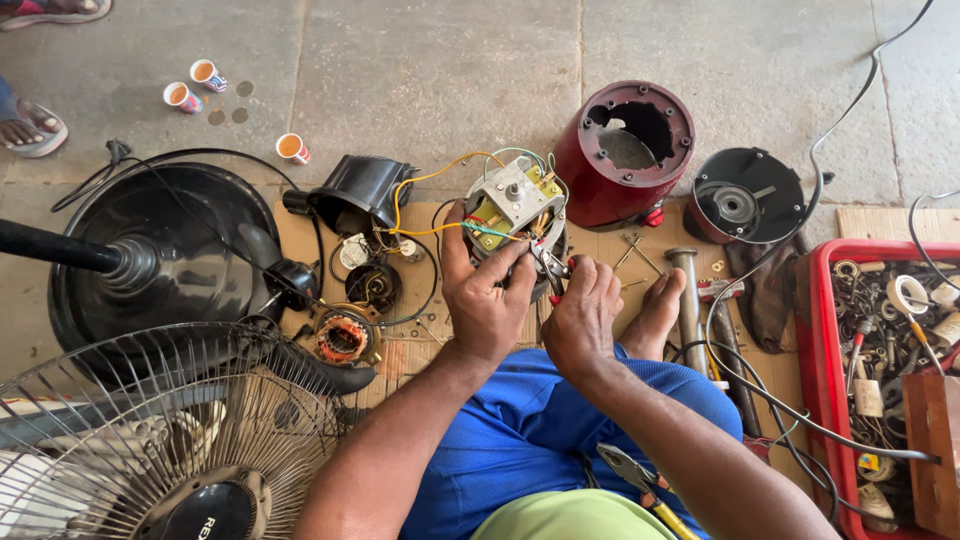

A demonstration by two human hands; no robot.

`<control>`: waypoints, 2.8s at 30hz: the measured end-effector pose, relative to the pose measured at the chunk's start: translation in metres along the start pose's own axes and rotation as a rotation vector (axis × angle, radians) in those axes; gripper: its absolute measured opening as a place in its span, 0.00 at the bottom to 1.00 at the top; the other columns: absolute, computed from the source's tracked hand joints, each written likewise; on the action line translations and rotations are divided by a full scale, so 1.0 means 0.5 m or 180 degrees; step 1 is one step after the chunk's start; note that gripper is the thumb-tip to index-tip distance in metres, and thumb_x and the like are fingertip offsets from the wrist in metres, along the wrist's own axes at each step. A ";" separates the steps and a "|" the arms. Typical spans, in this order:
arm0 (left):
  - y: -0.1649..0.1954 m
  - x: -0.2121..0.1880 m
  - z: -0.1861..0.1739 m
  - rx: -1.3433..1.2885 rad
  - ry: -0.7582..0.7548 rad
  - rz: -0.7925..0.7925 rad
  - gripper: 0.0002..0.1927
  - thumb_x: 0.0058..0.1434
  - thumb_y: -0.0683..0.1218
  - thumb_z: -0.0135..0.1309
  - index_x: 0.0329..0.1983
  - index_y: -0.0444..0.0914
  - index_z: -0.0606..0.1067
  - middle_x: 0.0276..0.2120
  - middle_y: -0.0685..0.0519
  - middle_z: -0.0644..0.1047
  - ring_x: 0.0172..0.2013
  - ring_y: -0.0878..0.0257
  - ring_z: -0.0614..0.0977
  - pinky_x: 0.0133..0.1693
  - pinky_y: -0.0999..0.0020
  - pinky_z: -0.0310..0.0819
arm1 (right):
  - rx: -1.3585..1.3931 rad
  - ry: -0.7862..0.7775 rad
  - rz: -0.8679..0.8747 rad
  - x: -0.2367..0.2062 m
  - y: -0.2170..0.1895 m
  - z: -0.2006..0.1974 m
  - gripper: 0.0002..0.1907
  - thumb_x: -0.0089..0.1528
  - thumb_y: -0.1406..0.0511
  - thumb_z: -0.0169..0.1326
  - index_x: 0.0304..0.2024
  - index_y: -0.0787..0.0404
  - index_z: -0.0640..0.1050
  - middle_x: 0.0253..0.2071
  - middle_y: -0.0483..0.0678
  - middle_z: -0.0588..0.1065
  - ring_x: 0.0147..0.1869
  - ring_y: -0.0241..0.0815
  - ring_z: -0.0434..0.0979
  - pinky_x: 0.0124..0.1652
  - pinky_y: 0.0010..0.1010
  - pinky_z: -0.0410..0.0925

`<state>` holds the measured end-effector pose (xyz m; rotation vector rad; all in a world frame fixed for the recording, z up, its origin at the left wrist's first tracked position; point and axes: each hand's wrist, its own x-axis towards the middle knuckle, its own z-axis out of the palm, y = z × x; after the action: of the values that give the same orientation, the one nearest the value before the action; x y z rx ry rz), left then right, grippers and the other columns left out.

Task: The person disassembles and repairs an electric motor using pliers and a screwdriver, handling various wires and internal metal components while sitting on the floor.

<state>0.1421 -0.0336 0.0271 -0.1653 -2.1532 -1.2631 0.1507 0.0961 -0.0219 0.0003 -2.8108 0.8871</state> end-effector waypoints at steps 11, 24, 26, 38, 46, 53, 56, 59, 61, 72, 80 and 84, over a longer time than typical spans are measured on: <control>-0.017 -0.023 0.025 0.0187 0.0324 0.0186 0.11 0.59 0.37 0.61 0.45 0.36 0.77 0.67 0.29 0.62 0.61 0.37 0.77 0.59 0.52 0.77 | 0.0844 0.0104 -0.0064 -0.018 -0.004 0.016 0.31 0.53 0.79 0.49 0.61 0.67 0.65 0.55 0.63 0.67 0.61 0.64 0.65 0.61 0.49 0.61; -0.031 -0.030 0.031 0.0179 0.0235 0.0082 0.10 0.61 0.39 0.60 0.45 0.35 0.77 0.68 0.29 0.62 0.63 0.38 0.77 0.61 0.52 0.77 | 0.1653 -0.0029 0.0360 -0.034 -0.036 0.053 0.38 0.58 0.65 0.66 0.64 0.70 0.62 0.56 0.59 0.69 0.58 0.50 0.73 0.55 0.38 0.67; -0.030 -0.030 0.029 0.0145 0.0209 0.0071 0.10 0.61 0.39 0.60 0.45 0.34 0.78 0.67 0.29 0.62 0.62 0.37 0.77 0.61 0.52 0.76 | 0.1894 -0.0152 0.0327 -0.034 -0.035 0.053 0.37 0.59 0.65 0.64 0.65 0.69 0.61 0.56 0.59 0.69 0.59 0.51 0.73 0.55 0.38 0.68; -0.056 -0.035 -0.001 -0.0616 0.0163 -0.0384 0.12 0.59 0.36 0.66 0.41 0.33 0.75 0.68 0.33 0.67 0.59 0.50 0.81 0.55 0.63 0.80 | 0.1778 -0.0416 0.0213 -0.019 0.000 0.053 0.39 0.50 0.83 0.46 0.66 0.69 0.62 0.55 0.59 0.70 0.60 0.53 0.72 0.58 0.38 0.67; -0.068 -0.037 0.008 -0.1183 0.0146 -0.0709 0.17 0.60 0.36 0.64 0.42 0.33 0.66 0.71 0.32 0.63 0.57 0.53 0.81 0.51 0.68 0.81 | 0.2265 -0.0594 0.0602 -0.023 -0.006 0.052 0.40 0.50 0.84 0.48 0.66 0.65 0.62 0.58 0.53 0.70 0.64 0.46 0.72 0.59 0.34 0.70; -0.056 -0.033 0.002 -0.0520 0.0035 -0.0339 0.08 0.60 0.33 0.62 0.37 0.34 0.74 0.68 0.34 0.66 0.58 0.49 0.81 0.57 0.64 0.80 | 0.2191 -0.0574 0.0556 -0.028 0.007 0.056 0.40 0.51 0.83 0.49 0.67 0.66 0.62 0.57 0.54 0.71 0.63 0.46 0.73 0.59 0.34 0.70; -0.035 -0.028 0.006 -0.0310 -0.0040 -0.0265 0.10 0.61 0.33 0.59 0.44 0.35 0.81 0.68 0.32 0.63 0.62 0.45 0.77 0.61 0.59 0.77 | 0.1886 -0.0466 0.0404 -0.030 0.010 0.055 0.36 0.54 0.81 0.51 0.67 0.68 0.62 0.56 0.55 0.71 0.61 0.47 0.74 0.58 0.35 0.69; -0.018 -0.022 0.005 0.0034 -0.0269 -0.0089 0.16 0.61 0.34 0.60 0.51 0.36 0.83 0.66 0.33 0.62 0.65 0.40 0.72 0.64 0.53 0.70 | 0.1837 -0.0374 0.0178 -0.030 0.016 0.050 0.34 0.56 0.80 0.54 0.65 0.68 0.63 0.55 0.57 0.70 0.59 0.50 0.74 0.57 0.37 0.69; -0.013 -0.018 0.004 0.0174 -0.0424 -0.0056 0.16 0.61 0.36 0.60 0.53 0.36 0.83 0.64 0.33 0.62 0.64 0.38 0.69 0.65 0.50 0.66 | 0.1727 -0.0330 0.0020 -0.025 0.023 0.043 0.34 0.55 0.79 0.54 0.64 0.68 0.64 0.54 0.58 0.69 0.58 0.52 0.73 0.56 0.38 0.69; -0.035 -0.012 0.025 -0.0001 -0.0142 0.0058 0.08 0.64 0.37 0.57 0.46 0.29 0.80 0.67 0.31 0.61 0.64 0.39 0.73 0.65 0.52 0.71 | 0.1040 -0.0212 -0.0033 -0.016 0.038 0.035 0.30 0.52 0.81 0.49 0.58 0.68 0.69 0.50 0.62 0.72 0.56 0.59 0.73 0.53 0.43 0.68; -0.049 -0.018 0.032 -0.0067 -0.0021 -0.0012 0.09 0.62 0.37 0.58 0.44 0.28 0.81 0.68 0.30 0.61 0.66 0.38 0.72 0.67 0.54 0.69 | 0.1952 -0.1569 0.0934 -0.008 0.034 0.015 0.22 0.57 0.77 0.55 0.55 0.64 0.75 0.41 0.51 0.77 0.45 0.36 0.73 0.44 0.30 0.69; -0.051 -0.020 0.029 -0.0129 -0.0054 -0.0083 0.09 0.62 0.37 0.58 0.45 0.28 0.81 0.69 0.30 0.60 0.66 0.38 0.71 0.68 0.54 0.68 | 0.2703 -0.2084 0.1221 0.006 0.039 -0.004 0.25 0.52 0.80 0.55 0.52 0.62 0.76 0.41 0.42 0.78 0.46 0.32 0.75 0.44 0.25 0.70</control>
<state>0.1331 -0.0331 -0.0024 -0.1661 -2.1517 -1.3252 0.1471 0.1133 -0.0310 -0.1544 -2.7093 2.4888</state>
